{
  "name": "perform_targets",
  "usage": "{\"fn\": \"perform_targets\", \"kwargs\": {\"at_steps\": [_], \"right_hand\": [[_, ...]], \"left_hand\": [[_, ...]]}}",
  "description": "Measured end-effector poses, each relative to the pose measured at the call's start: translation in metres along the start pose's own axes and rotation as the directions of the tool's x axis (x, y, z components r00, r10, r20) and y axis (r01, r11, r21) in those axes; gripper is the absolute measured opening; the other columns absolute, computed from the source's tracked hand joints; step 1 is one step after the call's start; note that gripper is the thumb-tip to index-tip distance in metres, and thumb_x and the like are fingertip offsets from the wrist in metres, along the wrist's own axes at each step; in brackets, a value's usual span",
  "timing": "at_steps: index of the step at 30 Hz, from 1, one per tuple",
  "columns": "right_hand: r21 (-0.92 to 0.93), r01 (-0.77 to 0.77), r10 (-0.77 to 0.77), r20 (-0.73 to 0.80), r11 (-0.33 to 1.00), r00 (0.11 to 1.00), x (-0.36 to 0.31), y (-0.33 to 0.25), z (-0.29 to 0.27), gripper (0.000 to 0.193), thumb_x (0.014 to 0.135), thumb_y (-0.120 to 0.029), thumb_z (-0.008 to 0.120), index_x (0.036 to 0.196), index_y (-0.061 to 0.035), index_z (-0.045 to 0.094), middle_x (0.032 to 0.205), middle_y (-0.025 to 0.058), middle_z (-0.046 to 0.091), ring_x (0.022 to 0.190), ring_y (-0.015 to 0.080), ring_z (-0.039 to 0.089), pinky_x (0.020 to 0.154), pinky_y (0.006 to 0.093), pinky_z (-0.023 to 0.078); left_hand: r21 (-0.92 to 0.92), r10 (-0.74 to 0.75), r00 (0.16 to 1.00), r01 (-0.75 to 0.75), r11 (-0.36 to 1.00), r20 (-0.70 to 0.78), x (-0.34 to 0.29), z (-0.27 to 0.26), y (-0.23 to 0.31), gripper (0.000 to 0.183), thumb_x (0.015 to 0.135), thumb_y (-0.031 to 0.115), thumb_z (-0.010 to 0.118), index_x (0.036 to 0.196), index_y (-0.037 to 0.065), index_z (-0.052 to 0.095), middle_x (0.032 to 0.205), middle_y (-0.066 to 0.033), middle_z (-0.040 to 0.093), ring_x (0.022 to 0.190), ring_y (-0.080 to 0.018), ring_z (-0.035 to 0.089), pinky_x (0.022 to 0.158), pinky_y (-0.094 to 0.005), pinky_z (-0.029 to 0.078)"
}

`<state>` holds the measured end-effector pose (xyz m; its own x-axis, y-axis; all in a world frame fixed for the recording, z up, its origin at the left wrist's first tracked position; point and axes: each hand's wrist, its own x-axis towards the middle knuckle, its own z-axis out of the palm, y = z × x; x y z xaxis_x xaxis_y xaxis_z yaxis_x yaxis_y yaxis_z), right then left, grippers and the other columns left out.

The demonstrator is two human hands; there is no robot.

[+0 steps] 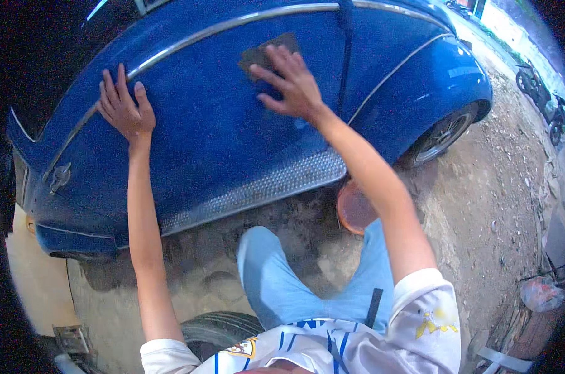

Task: The person wets sandpaper in a bucket of water and sands the exterior surfaces of a car by hand.

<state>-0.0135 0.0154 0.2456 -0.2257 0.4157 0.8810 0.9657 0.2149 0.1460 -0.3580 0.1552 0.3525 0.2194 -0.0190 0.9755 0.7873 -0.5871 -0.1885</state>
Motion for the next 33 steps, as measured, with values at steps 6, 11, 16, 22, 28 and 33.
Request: {"fn": "perform_targets", "kwargs": {"at_steps": [6,11,16,22,28,33], "right_hand": [[-0.06,0.082,-0.081,0.022,0.995,0.997,-0.08,0.073,-0.016,0.076,0.09,-0.047,0.07,0.159,-0.0337,0.04,0.168,0.0122,0.03,0.153,0.0345,0.032,0.123,0.0561,0.03],[0.015,0.088,-0.089,0.146,0.996,0.985,-0.167,0.092,-0.008,0.076,0.094,-0.039,0.066,0.159,-0.0112,0.039,0.167,0.0078,0.032,0.154,0.0292,0.032,0.124,0.0477,0.031],[0.252,-0.34,0.255,0.316,0.906,0.914,-0.321,0.038,-0.053,0.065,0.094,-0.027,0.066,0.151,-0.0038,0.048,0.16,0.0151,0.044,0.144,0.0326,0.047,0.118,0.0455,0.04],[-0.156,-0.716,0.606,0.67,0.681,0.429,-0.466,-0.02,-0.15,0.044,0.09,-0.022,0.066,0.127,0.0025,0.067,0.135,0.0218,0.065,0.124,0.0391,0.062,0.104,0.046,0.052],[-0.48,-0.557,0.485,0.861,0.678,-0.152,-0.529,-0.004,-0.101,0.05,0.088,-0.041,0.065,0.118,0.0,0.068,0.123,0.029,0.067,0.112,0.0399,0.067,0.096,0.051,0.054],[-0.359,-0.621,0.476,0.879,0.697,0.026,-0.577,-0.011,-0.08,0.044,0.091,-0.014,0.052,0.131,0.0004,0.061,0.12,0.0275,0.068,0.11,0.0442,0.067,0.093,0.0545,0.054]], "left_hand": [[-0.303,0.096,0.969,-0.024,0.953,0.226,-0.114,0.019,0.117,0.048,0.093,0.034,0.065,0.138,0.018,0.062,0.157,-0.0137,0.045,0.145,-0.0381,0.039,0.117,-0.0599,0.026],[-0.864,0.62,0.664,0.078,0.498,0.417,-0.235,0.063,0.26,0.025,0.08,0.009,0.07,0.104,0.013,0.075,0.119,-0.0068,0.072,0.117,-0.0309,0.065,0.1,-0.0483,0.05],[-0.77,0.819,0.286,0.579,0.266,0.498,-0.349,0.055,0.416,0.023,0.089,0.017,0.064,0.108,0.006,0.072,0.113,-0.0184,0.072,0.109,-0.0396,0.066,0.098,-0.0499,0.051],[-0.617,0.716,0.09,0.589,0.522,0.692,-0.463,0.013,0.543,0.022,0.087,0.022,0.067,0.099,0.006,0.076,0.109,-0.0195,0.074,0.108,-0.0362,0.07,0.096,-0.0483,0.052],[0.176,0.301,-0.13,0.976,-0.131,0.945,-0.544,-0.004,0.59,0.044,0.105,0.03,0.048,0.138,0.002,0.06,0.136,-0.0235,0.063,0.126,-0.0364,0.061,0.107,-0.0464,0.046],[0.274,0.358,-0.328,0.942,0.192,0.874,-0.468,0.011,0.552,0.041,0.1,0.023,0.048,0.133,0.004,0.065,0.131,-0.0227,0.067,0.121,-0.0345,0.065,0.104,-0.046,0.049]]}}
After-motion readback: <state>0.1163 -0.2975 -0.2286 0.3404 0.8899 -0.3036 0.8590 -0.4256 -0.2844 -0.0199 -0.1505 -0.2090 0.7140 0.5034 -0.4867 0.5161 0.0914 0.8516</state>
